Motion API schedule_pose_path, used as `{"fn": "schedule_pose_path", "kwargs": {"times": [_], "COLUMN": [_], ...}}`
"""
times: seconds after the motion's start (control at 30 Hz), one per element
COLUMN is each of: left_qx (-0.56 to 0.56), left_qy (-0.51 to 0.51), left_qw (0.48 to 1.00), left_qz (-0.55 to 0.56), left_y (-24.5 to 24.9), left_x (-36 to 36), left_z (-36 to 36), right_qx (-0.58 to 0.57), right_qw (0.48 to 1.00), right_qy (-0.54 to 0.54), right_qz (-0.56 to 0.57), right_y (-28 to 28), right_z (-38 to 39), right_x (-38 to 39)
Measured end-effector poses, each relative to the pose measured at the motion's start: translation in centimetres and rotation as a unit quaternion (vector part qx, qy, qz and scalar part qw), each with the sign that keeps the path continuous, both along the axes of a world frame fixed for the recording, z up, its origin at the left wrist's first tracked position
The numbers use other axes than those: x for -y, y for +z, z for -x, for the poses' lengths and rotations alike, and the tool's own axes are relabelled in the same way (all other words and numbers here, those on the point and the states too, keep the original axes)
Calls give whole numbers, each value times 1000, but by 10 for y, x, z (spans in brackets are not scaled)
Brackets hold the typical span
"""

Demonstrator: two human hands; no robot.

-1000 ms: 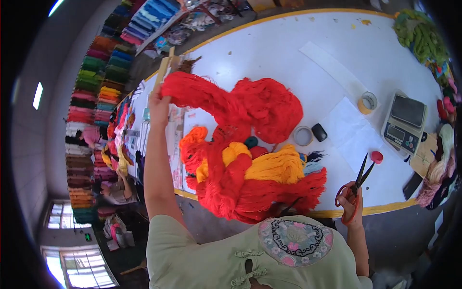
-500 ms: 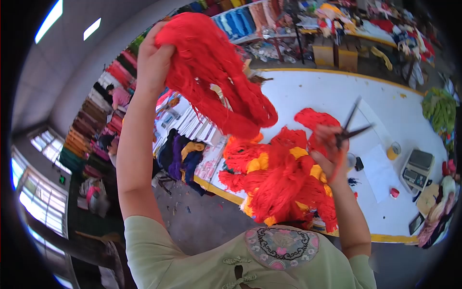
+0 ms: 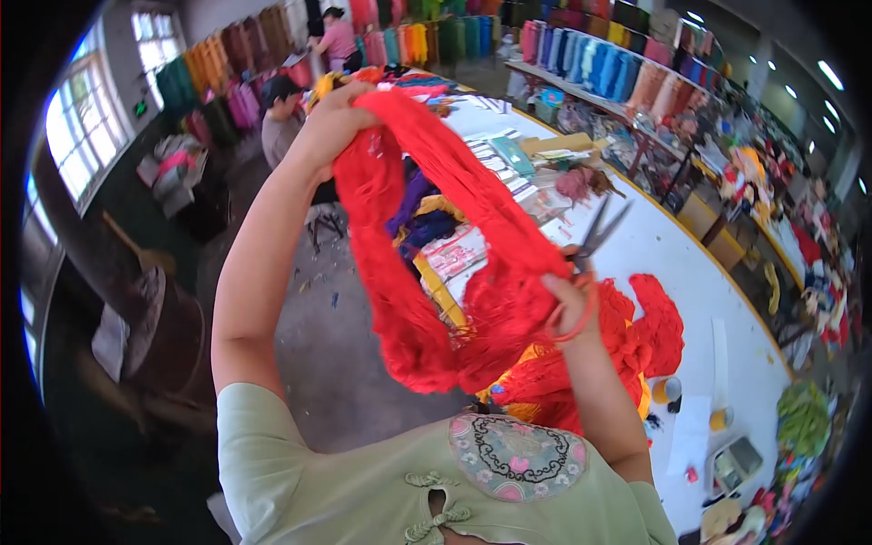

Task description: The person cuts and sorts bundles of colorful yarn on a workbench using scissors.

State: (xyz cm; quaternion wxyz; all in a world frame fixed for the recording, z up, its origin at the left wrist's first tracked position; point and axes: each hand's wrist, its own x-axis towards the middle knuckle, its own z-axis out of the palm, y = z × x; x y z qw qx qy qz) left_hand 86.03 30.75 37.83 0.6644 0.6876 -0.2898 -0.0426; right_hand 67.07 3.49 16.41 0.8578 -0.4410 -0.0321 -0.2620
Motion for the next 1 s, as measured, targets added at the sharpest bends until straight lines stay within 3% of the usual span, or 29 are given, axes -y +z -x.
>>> {"fn": "schedule_pose_path", "kwargs": {"times": [0.03, 0.13, 0.23, 0.33, 0.4, 0.43, 0.47, 0.53, 0.57, 0.6, 0.63, 0.67, 0.7, 0.77, 0.8, 0.83, 0.87, 0.9, 0.93, 1.0], "left_qx": [-14, -10, -149, -98, 72, 323, 521, 520, 510, 491, 331, 72, 95, 81, 42, 71, -2, -78, -155, -254], "left_qy": [-16, -14, -70, -4, 82, 345, 558, 422, 350, 278, 246, 87, 19, -87, -124, -171, -198, -220, -235, -254], "left_qw": [1000, 997, 986, 995, 991, 881, 641, 735, 773, 806, 911, 979, 973, 987, 991, 963, 929, 876, 806, 756], "left_qz": [7, -80, -21, 29, 77, -1, -77, 106, 143, 181, 1, -171, -210, -108, 32, 196, 314, 422, 520, 548], "left_y": [-18, -72, -86, -52, -13, 7, 10, -47, -77, -106, -139, -155, -200, -240, -243, -255, -244, -231, -218, -201], "left_x": [-26, -82, -110, -127, -144, -140, -130, -113, -80, -47, -19, 2, 14, 12, 7, 14, 19, 27, 32, 39], "left_z": [-8, -10, 5, 3, 6, 30, 58, 101, 109, 118, 122, 112, 86, 66, 64, 58, 64, 74, 85, 98], "right_qx": [3, -10, -20, -9, 6, 13, 11, 0, -7, -12, -46, -77, -100, -152, -181, -198, -218, -199, -195, -183], "right_qw": [999, 997, 988, 971, 960, 954, 948, 933, 918, 923, 929, 934, 939, 938, 934, 926, 917, 905, 915, 934], "right_qy": [33, 38, 38, 43, 48, 46, 33, 11, -25, 5, 28, 51, 52, 53, 53, 54, 55, 57, 64, 75], "right_qz": [-23, 68, 146, 233, 276, 297, 316, 359, 397, 385, 365, 344, 326, 307, 304, 318, 329, 372, 347, 298], "right_y": [27, 72, 112, 170, 215, 229, 234, 239, 227, 211, 193, 176, 158, 120, 101, 87, 71, 52, 38, 19], "right_z": [9, 15, 10, 4, 1, -1, -2, -2, -4, -5, -2, 1, 3, 7, 10, 14, 19, 22, 27, 36], "right_x": [0, 13, 9, -8, -27, -35, -40, -50, -49, -49, -50, -49, -47, -36, -29, -30, -32, -32, -35, -42]}}
